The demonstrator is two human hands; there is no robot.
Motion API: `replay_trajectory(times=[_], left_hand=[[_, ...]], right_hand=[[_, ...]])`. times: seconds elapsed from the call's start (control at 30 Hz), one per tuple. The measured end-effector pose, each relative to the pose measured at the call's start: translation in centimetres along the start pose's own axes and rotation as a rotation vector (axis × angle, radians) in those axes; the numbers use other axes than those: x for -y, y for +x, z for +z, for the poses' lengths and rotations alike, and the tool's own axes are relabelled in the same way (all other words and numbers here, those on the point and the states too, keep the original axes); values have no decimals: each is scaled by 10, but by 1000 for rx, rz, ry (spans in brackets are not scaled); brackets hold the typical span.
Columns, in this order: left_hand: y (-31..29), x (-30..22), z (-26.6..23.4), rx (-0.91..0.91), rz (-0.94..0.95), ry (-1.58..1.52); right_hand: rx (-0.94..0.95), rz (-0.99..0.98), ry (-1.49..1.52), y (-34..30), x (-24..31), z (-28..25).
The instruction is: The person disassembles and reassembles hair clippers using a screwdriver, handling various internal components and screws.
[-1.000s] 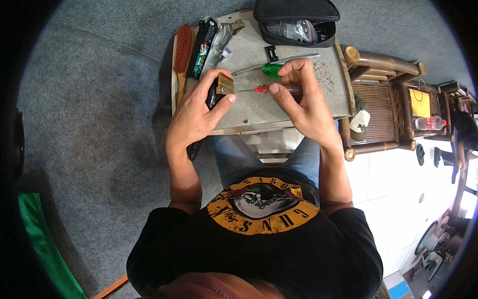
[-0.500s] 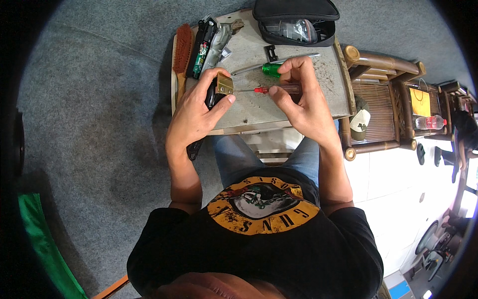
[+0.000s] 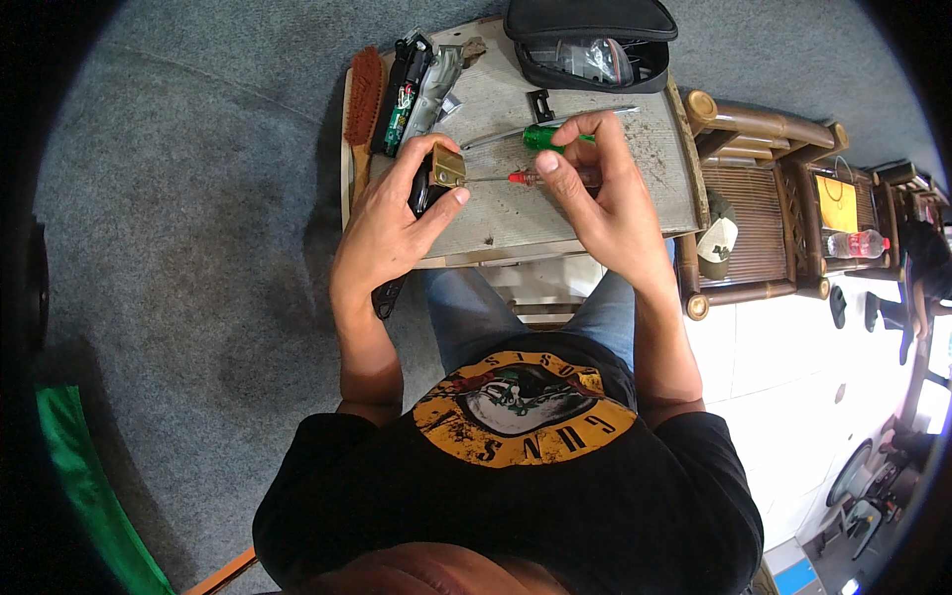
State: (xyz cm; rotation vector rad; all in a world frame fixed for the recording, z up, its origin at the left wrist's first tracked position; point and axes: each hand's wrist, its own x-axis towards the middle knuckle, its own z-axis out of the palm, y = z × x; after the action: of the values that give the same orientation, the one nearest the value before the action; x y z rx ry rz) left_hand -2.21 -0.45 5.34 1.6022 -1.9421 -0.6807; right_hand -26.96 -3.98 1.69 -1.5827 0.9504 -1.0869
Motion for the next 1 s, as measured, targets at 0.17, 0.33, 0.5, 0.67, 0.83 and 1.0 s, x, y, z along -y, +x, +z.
replay_trajectory(times=[0.17, 0.33, 0.5, 0.67, 0.83, 1.0], left_hand=[[0, -2, 0, -3, -7, -8], [0, -3, 0, -9, 4, -3], [0, -1, 0, -14, 10, -5], [0, -4, 0, -17, -10, -32], [1, 3, 1, -37, 40, 14], [0, -2, 0, -22, 2, -12]], right_hand=[[-30, -81, 31, -1, -6, 2], [-35, -124, -36, 0, -6, 2], [54, 139, 36, -1, 3, -5], [-22, -113, 38, -1, -4, 3], [-14, -84, -2, 0, -4, 2], [21, -68, -34, -2, -1, -1]])
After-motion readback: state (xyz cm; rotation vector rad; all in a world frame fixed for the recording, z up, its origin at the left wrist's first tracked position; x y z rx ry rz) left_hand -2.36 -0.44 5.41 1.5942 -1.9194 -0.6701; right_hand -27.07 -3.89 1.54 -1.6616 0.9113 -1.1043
